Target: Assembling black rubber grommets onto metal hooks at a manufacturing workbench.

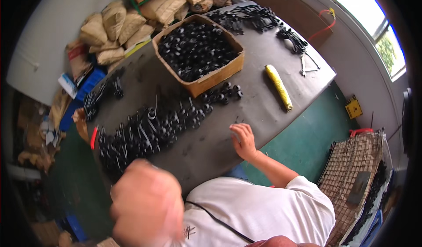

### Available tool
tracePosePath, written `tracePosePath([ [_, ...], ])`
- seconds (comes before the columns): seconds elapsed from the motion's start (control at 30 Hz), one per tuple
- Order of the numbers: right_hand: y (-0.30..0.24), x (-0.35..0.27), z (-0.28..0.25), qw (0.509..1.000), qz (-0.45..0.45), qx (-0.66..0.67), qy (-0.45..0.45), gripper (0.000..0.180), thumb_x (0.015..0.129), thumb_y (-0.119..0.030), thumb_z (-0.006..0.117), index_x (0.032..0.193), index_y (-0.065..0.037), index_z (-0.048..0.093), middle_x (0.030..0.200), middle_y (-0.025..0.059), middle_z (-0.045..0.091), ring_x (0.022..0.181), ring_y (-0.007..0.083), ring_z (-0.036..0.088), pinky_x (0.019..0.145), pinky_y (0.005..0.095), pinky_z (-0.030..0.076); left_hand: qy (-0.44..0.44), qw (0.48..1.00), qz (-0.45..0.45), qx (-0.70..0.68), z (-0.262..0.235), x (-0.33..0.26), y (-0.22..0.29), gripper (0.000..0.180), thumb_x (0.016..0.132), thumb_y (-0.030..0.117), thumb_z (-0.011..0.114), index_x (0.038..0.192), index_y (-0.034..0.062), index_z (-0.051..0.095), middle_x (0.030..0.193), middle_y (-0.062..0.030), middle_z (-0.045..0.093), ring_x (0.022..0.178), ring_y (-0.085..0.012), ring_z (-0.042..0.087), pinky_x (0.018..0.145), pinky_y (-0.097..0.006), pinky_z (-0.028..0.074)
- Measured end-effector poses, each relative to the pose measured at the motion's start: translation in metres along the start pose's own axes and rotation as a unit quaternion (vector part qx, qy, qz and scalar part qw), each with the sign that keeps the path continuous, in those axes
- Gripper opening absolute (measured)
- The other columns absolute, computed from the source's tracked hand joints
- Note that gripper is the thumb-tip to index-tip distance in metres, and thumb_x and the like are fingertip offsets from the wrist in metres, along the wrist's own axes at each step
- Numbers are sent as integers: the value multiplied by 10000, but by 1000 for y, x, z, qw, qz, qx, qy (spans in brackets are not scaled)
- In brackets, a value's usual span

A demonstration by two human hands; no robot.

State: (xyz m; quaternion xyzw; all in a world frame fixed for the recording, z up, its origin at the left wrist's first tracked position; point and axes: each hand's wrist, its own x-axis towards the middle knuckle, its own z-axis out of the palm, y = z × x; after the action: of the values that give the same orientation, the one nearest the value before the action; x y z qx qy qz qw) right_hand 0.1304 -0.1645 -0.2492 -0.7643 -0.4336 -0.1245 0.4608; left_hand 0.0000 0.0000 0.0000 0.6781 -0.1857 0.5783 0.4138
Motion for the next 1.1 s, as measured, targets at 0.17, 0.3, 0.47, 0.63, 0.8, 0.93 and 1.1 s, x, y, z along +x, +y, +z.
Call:
tracePosePath([
  [0.17, 13, 22, -21, 999, -44, 5, -28, 351, 802, -14, 640, 1148, -46, 591, 1118, 104, 632, 1036, 319, 588, 929, 425, 466, -270, 916, -233, 182, 7, -116, -95, 274, 798, 82, 702, 1048, 52, 594, 938, -103, 624, 849, -283, 612, 786, -417, 492],
  [0.3, 40, 70, -51, 986, -142, -82, -15, 392, 751, -15, 662, 1134, -67, 600, 1114, 90, 636, 1043, 294, 595, 918, 428, 455, -411, 865, -235, 165, -2, -180, -118, 550, 818, 247, 734, 1294, 66, 528, 1245, -146, 561, 1177, -340, 526, 1042, -456, 397],
  [0.47, 193, 192, -113, 920, 15, -342, 192, 428, 795, -121, 715, 1194, -97, 560, 1188, 126, 598, 1143, 323, 538, 939, 425, 409, -458, 829, -245, 208, 23, -209, -136, 693, 878, 432, 657, 1448, 120, 417, 1467, -152, 410, 1367, -333, 373, 1142, -480, 275],
  [0.63, 370, 274, -177, 840, 159, -511, 94, 726, 749, -299, 798, 1361, -106, 459, 1322, 135, 538, 1236, 318, 489, 1059, 422, 382, -526, 767, -266, 253, 32, -219, -142, 725, 876, 516, 627, 1487, 215, 378, 1538, -138, 317, 1407, -329, 308, 1150, -516, 237],
  [0.8, 500, 310, -248, 729, 221, -647, -29, 969, 715, -448, 779, 1487, -67, 334, 1497, 148, 407, 1382, 300, 371, 1144, 393, 297, -514, 777, -280, 230, 27, -212, -148, 720, 883, 517, 613, 1491, 206, 385, 1554, -113, 311, 1435, -291, 278, 1166, -479, 224],
  [0.93, 552, 331, -240, 708, 308, -627, -107, 985, 732, -473, 761, 1506, -71, 304, 1522, 111, 393, 1387, 272, 385, 1148, 371, 321, -497, 775, -313, 233, 28, -217, -145, 722, 891, 522, 598, 1501, 205, 377, 1552, -96, 332, 1446, -262, 272, 1180, -457, 198],
  [1.1, 585, 339, -223, 716, 363, -583, -123, 933, 742, -397, 704, 1501, -38, 297, 1519, 199, 363, 1412, 312, 343, 1165, 414, 288, -505, 768, -335, 208, 27, -219, -145, 738, 894, 510, 592, 1514, 194, 348, 1554, -86, 331, 1434, -250, 303, 1185, -457, 186],
])
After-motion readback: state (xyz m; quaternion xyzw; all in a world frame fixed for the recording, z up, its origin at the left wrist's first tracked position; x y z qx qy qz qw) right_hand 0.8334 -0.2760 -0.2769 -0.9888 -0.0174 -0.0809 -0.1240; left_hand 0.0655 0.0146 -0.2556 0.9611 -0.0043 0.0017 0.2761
